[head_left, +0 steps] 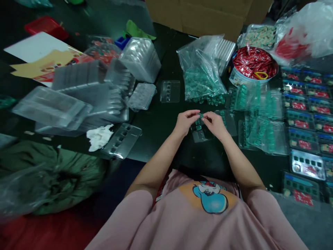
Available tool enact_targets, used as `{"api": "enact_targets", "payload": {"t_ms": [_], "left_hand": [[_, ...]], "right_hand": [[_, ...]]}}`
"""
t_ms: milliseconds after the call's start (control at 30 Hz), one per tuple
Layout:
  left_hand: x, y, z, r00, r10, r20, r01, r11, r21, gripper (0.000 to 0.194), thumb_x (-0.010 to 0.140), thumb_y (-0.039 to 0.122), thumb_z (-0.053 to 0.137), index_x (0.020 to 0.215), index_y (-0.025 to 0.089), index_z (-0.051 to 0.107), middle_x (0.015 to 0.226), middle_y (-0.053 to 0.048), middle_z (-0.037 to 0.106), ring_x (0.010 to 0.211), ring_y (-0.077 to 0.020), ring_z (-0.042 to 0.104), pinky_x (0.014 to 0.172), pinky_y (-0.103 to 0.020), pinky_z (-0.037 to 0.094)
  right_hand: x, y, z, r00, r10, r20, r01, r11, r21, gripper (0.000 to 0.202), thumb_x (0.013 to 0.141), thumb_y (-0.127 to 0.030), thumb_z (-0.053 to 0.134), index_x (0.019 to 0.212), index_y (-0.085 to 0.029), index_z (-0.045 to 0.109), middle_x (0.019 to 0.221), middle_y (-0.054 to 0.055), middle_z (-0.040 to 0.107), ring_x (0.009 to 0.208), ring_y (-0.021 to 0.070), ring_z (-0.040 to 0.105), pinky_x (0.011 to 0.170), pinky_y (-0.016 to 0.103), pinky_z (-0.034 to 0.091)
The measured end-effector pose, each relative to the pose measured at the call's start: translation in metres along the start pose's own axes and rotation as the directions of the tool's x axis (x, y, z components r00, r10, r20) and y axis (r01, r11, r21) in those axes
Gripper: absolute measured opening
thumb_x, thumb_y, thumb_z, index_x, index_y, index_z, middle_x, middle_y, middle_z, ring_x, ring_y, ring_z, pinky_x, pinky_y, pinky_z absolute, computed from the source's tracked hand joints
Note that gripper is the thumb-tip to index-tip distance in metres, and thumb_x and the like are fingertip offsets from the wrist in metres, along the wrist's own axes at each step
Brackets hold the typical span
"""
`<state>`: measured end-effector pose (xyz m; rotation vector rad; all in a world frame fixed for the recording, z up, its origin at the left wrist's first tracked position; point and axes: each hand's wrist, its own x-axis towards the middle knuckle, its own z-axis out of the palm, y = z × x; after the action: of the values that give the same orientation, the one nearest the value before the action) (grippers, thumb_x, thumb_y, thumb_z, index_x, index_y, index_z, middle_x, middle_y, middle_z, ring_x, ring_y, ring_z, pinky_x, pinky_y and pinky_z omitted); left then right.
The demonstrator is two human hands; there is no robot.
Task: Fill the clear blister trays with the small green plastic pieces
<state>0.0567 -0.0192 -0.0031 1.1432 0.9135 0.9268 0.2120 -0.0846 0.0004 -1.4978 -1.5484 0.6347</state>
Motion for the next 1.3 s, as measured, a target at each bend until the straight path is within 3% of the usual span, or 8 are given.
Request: {"api": "enact_targets", "payload": {"t_ms": [200, 333, 467, 667, 833, 967, 1167, 1300], "left_hand": [[-0.011, 0.003, 0.008, 1.000, -0.002, -0.028, 0.002, 1.000, 0.011, 0.014, 0.061, 0.018, 0.072, 0.074, 0.015, 0.075, 0.072, -0.003, 0.070, 0.069, -0.0137, 0.062, 0.071, -0.028, 0.050], [-0.024, 0.006, 0.015, 0.999, -0.046, -0.014, 0.045, 0.998, -0.051, 0.018, 0.066, 0.020, 0.071, 0.083, 0.016, 0.074, 0.078, -0.003, 0.070, 0.072, -0.0138, 0.063, 0.071, -0.028, 0.051], [-0.036, 0.003, 0.019, 0.999, 0.035, 0.015, -0.034, 0.998, -0.061, 0.036, 0.065, 0.021, 0.077, 0.100, 0.019, 0.074, 0.097, -0.005, 0.073, 0.090, -0.0173, 0.066, 0.087, -0.033, 0.052], [-0.035, 0.000, 0.017, 0.994, 0.088, -0.068, -0.089, 0.996, -0.024, 0.030, 0.065, 0.019, 0.077, 0.095, 0.019, 0.074, 0.094, -0.004, 0.073, 0.090, -0.0157, 0.065, 0.088, -0.031, 0.051], [-0.039, -0.006, 0.003, 0.996, -0.049, -0.078, 0.041, 0.994, -0.102, 0.028, 0.057, 0.018, 0.081, 0.083, 0.017, 0.074, 0.079, -0.002, 0.069, 0.075, -0.0126, 0.062, 0.075, -0.027, 0.051], [-0.050, -0.011, -0.009, 0.983, -0.182, -0.034, 0.177, 0.977, -0.120, 0.033, 0.054, 0.018, 0.083, 0.087, 0.016, 0.077, 0.071, -0.001, 0.067, 0.067, -0.0109, 0.059, 0.072, -0.026, 0.048], [-0.072, -0.014, -0.020, 0.974, -0.223, -0.028, 0.224, 0.975, -0.003, 0.034, 0.057, 0.021, 0.081, 0.090, 0.016, 0.078, 0.077, -0.004, 0.071, 0.071, -0.0143, 0.061, 0.075, -0.030, 0.049], [-0.084, -0.014, -0.020, 0.984, -0.175, -0.045, 0.177, 0.982, 0.060, 0.034, 0.059, 0.021, 0.079, 0.093, 0.016, 0.077, 0.080, -0.003, 0.071, 0.074, -0.0138, 0.061, 0.077, -0.028, 0.049]], "right_hand": [[-0.008, 0.000, 0.009, 0.988, 0.155, -0.016, -0.138, 0.920, 0.367, 0.020, 0.087, -0.030, 0.050, 0.101, -0.022, 0.061, 0.086, 0.001, 0.065, 0.074, 0.0149, 0.062, 0.071, 0.030, 0.049], [-0.013, -0.003, 0.015, 0.982, 0.149, -0.114, -0.104, 0.939, 0.328, 0.016, 0.086, -0.027, 0.050, 0.096, -0.021, 0.061, 0.088, 0.001, 0.066, 0.073, 0.0136, 0.062, 0.071, 0.029, 0.049], [-0.017, -0.011, 0.016, 0.967, 0.137, -0.214, -0.087, 0.970, 0.228, 0.013, 0.086, -0.024, 0.049, 0.091, -0.021, 0.061, 0.080, 0.000, 0.064, 0.068, 0.0128, 0.058, 0.067, 0.027, 0.046], [-0.022, -0.022, 0.019, 0.975, 0.080, -0.208, -0.033, 0.975, 0.218, 0.015, 0.089, -0.030, 0.051, 0.096, -0.021, 0.062, 0.091, 0.003, 0.065, 0.080, 0.0151, 0.060, 0.072, 0.029, 0.047], [-0.032, -0.021, 0.022, 0.971, 0.196, -0.136, -0.130, 0.911, 0.391, 0.016, 0.086, -0.036, 0.059, 0.087, -0.021, 0.062, 0.079, 0.000, 0.063, 0.071, 0.0138, 0.057, 0.068, 0.028, 0.046], [-0.044, -0.019, 0.027, 0.966, 0.258, -0.026, -0.212, 0.842, 0.497, 0.017, 0.083, -0.037, 0.065, 0.084, -0.020, 0.064, 0.075, -0.001, 0.063, 0.068, 0.0124, 0.056, 0.067, 0.027, 0.044], [-0.058, -0.014, 0.036, 0.925, 0.346, 0.158, -0.364, 0.684, 0.633, 0.020, 0.076, -0.038, 0.071, 0.082, -0.020, 0.064, 0.072, -0.002, 0.064, 0.067, 0.0114, 0.058, 0.066, 0.026, 0.046], [-0.066, -0.017, 0.040, 0.936, 0.316, 0.159, -0.350, 0.769, 0.535, 0.016, 0.077, -0.033, 0.068, 0.086, -0.020, 0.067, 0.077, -0.001, 0.068, 0.072, 0.0132, 0.062, 0.072, 0.028, 0.049]]}}
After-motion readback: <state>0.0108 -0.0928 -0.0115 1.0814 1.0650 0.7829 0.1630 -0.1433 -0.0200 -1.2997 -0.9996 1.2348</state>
